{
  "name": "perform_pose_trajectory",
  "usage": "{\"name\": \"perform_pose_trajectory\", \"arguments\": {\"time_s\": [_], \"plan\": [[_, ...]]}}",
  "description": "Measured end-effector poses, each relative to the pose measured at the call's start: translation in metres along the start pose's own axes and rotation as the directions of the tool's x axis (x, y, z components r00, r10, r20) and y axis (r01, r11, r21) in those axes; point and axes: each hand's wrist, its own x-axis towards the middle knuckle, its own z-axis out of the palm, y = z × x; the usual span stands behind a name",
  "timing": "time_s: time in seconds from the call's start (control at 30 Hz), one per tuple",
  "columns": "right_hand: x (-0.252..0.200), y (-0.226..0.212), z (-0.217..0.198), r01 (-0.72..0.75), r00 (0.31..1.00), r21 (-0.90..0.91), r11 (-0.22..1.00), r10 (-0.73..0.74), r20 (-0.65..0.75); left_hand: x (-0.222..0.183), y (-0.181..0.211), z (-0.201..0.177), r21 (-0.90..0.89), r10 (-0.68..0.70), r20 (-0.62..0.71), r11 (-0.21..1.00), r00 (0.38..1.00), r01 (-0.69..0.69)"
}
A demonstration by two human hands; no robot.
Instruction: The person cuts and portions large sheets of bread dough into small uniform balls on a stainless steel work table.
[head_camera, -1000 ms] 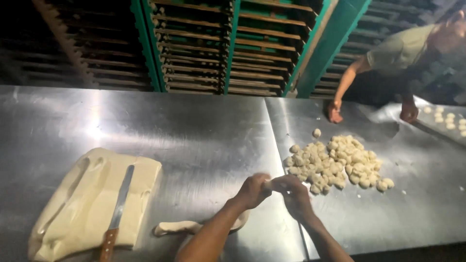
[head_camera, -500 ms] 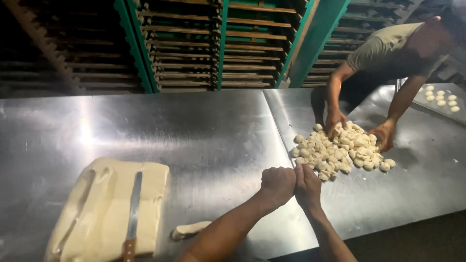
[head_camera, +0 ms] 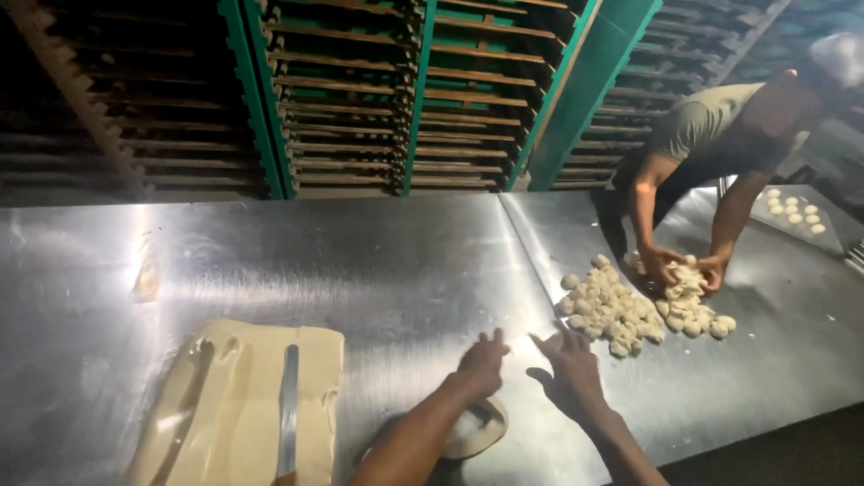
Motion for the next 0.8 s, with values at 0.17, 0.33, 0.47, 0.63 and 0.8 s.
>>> {"name": "perform_pose_trajectory", "arguments": {"time_s": [0.17, 0.33, 0.47, 0.63, 0.8], "plan": [[-0.01, 0.032, -0.007, -0.132, 0.99, -0.007, 0.991, 0.131, -0.061, -0.009, 0.025, 0.007, -0.078, 0.565, -0.466, 0.74, 0.681, -0.668], [-0.012, 0.046, -0.04, -0.347, 0.906, 0.236, 0.908, 0.389, -0.165, -0.001, 0.062, 0.035, -0.308, 0.105, -0.124, 0.941, 0.987, -0.139], [-0.016, 0.047, -0.038, -0.202, 0.96, 0.375, 0.905, 0.259, -0.108, -0.012, 0.115, 0.028, -0.004, 0.273, -0.157, 0.961, 0.949, -0.277], [-0.017, 0.059, -0.03, -0.365, 0.864, 0.378, 0.851, 0.461, -0.204, -0.013, 0.151, 0.024, 0.214, 0.13, -0.2, 0.973, 0.971, -0.086], [-0.023, 0.114, -0.002, -0.49, 0.831, 0.578, 0.652, 0.551, 0.083, 0.031, 0.107, 0.069, 0.344, 0.123, -0.248, 0.939, 0.961, -0.032]]}}
